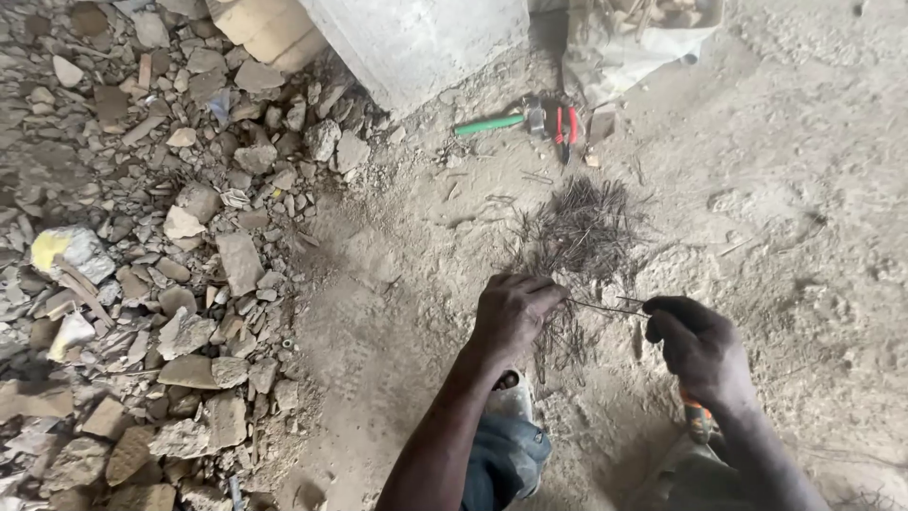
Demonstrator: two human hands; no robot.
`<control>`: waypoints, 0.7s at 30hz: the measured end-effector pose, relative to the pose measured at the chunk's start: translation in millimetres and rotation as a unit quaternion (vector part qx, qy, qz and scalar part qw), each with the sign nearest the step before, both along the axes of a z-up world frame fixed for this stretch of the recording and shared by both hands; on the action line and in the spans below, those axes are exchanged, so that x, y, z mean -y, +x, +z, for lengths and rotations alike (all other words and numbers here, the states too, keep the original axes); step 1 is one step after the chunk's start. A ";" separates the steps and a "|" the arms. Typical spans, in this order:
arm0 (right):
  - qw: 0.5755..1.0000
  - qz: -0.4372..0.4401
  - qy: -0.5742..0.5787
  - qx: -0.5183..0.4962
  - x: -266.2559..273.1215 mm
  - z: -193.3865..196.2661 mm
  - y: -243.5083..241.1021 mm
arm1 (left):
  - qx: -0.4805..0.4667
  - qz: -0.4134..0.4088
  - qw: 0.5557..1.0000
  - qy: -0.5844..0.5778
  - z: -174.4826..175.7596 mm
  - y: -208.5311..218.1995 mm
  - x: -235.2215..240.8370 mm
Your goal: The person picks up thin wire pieces from a pile on the ground, bends them by hand, and cuts them into smaller segments using orange-handled pliers. The cut pieces are dropped back onto the pile.
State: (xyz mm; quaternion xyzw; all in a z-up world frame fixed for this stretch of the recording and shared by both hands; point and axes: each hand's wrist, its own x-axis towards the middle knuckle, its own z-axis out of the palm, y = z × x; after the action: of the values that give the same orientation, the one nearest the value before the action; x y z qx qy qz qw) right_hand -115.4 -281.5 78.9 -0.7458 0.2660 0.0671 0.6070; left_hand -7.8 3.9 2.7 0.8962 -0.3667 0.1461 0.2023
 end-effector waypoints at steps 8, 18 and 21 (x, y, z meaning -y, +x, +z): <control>0.996 0.065 -0.053 -0.014 -0.6 4.6 1.1 | -0.031 0.014 0.999 0.025 1.3 -12.0 -5.7; 0.990 0.104 -0.027 -0.091 -23.6 18.6 1.5 | -0.020 0.120 0.992 0.045 -11.3 -11.5 -2.5; 0.993 0.083 0.021 -0.084 -44.9 26.3 -4.2 | -0.080 0.125 0.989 -0.017 -12.9 -14.5 -0.1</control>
State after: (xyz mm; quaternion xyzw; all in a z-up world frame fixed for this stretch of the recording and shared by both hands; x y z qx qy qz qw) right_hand -119.7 -236.6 105.1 -0.7440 0.2522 0.1853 0.5904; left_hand -22.2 4.0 -10.2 0.9401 -0.2322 0.1046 0.2267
